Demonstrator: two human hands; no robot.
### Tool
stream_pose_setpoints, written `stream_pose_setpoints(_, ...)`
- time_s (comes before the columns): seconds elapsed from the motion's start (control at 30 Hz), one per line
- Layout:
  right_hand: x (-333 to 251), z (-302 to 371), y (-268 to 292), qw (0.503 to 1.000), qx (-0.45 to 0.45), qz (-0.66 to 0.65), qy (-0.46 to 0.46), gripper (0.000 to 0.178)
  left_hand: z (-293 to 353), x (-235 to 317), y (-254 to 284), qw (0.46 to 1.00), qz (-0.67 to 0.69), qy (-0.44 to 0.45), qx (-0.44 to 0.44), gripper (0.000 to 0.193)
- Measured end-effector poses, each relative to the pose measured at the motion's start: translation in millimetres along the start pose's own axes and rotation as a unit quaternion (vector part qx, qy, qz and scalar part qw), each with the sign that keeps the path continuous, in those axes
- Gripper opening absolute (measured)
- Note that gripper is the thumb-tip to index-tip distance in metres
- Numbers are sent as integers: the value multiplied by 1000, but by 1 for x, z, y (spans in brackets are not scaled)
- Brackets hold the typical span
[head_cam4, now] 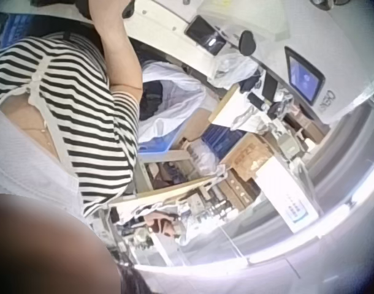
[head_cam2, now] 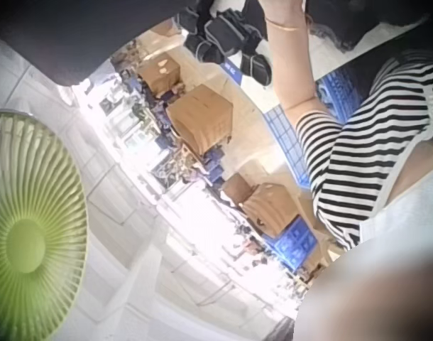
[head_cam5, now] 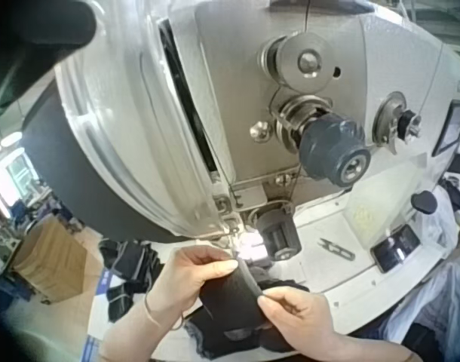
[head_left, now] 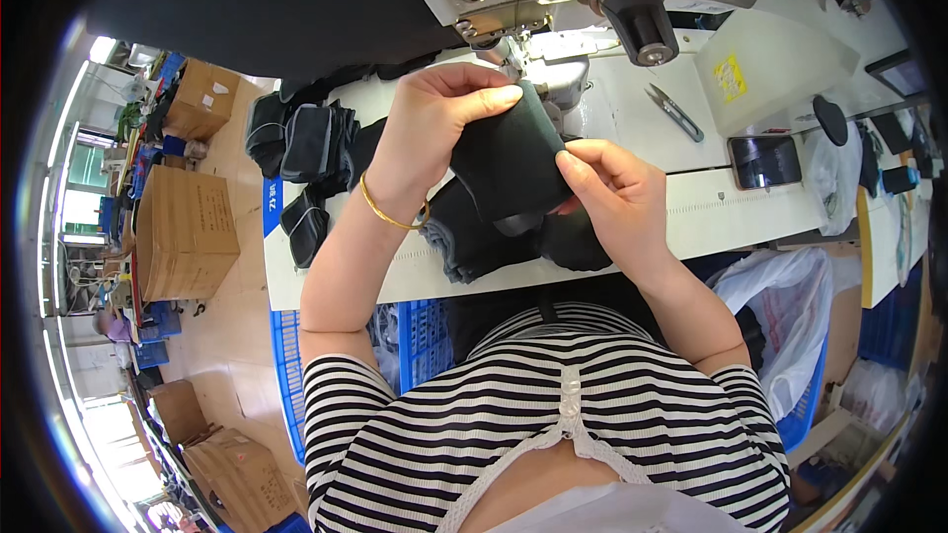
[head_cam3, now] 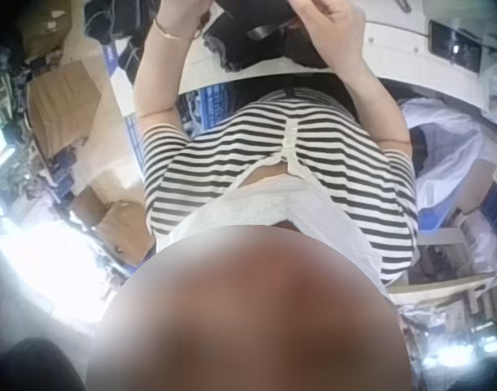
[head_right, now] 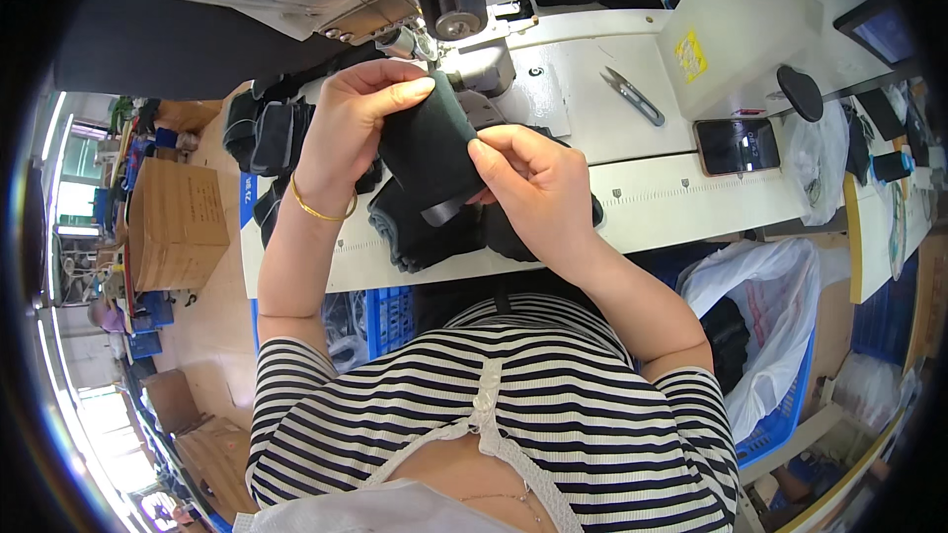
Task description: Stitching together fabric panels of a shoe upper using a specialized industrial sewing machine.
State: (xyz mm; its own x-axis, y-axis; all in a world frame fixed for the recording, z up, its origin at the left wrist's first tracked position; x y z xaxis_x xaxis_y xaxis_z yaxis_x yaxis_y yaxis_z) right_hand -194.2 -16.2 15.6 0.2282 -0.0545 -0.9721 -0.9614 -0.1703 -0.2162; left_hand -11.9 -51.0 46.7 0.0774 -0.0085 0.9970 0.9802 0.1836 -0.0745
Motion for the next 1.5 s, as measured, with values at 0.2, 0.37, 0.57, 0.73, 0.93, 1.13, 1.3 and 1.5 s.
stream_pose_setpoints(0.2,0,-14,-4,1000,4,-27,-1,21,-17,6,1,999,19,41,-6,11)
stream_pose_setpoints(0.37,-1,-16,-5,1000,4,-23,-2,19,-23,5,3,998,-6,59,-8,15)
stream_pose_setpoints(0.57,2,-15,-6,999,2,-33,3,21,-28,1,2,996,-16,76,-38,17)
stream_pose_setpoints(0.73,3,-14,-6,999,6,-36,2,21,-32,0,5,995,-38,70,-55,17)
stream_pose_setpoints(0.93,3,-14,-6,999,5,-33,-1,21,-29,3,4,996,-42,78,-28,19)
stream_pose_setpoints(1.13,3,-15,-7,1000,2,-26,-5,22,-28,15,-5,997,-29,61,-48,17)
stream_pose_setpoints(1.3,0,-19,-9,1000,0,-26,5,23,-36,6,3,994,-27,99,-40,16)
stream_pose_setpoints(1.5,2,-10,-7,1000,-10,-14,7,22,-36,1,3,988,-87,83,-92,16)
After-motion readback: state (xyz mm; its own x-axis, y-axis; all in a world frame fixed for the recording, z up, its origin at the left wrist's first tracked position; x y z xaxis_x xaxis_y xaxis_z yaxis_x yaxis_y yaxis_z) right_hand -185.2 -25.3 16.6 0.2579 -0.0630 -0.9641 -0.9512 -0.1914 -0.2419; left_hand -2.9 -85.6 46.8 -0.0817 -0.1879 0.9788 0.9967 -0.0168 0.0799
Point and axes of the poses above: each hand's wrist, its own z-axis away from the middle knuckle, its own y-axis out of the back of the hand, x = y × z, the point moved 8 cm from there along -z, towards the middle knuckle, and after that the axes turned 10 degrees about x, right-handed, at the moved point
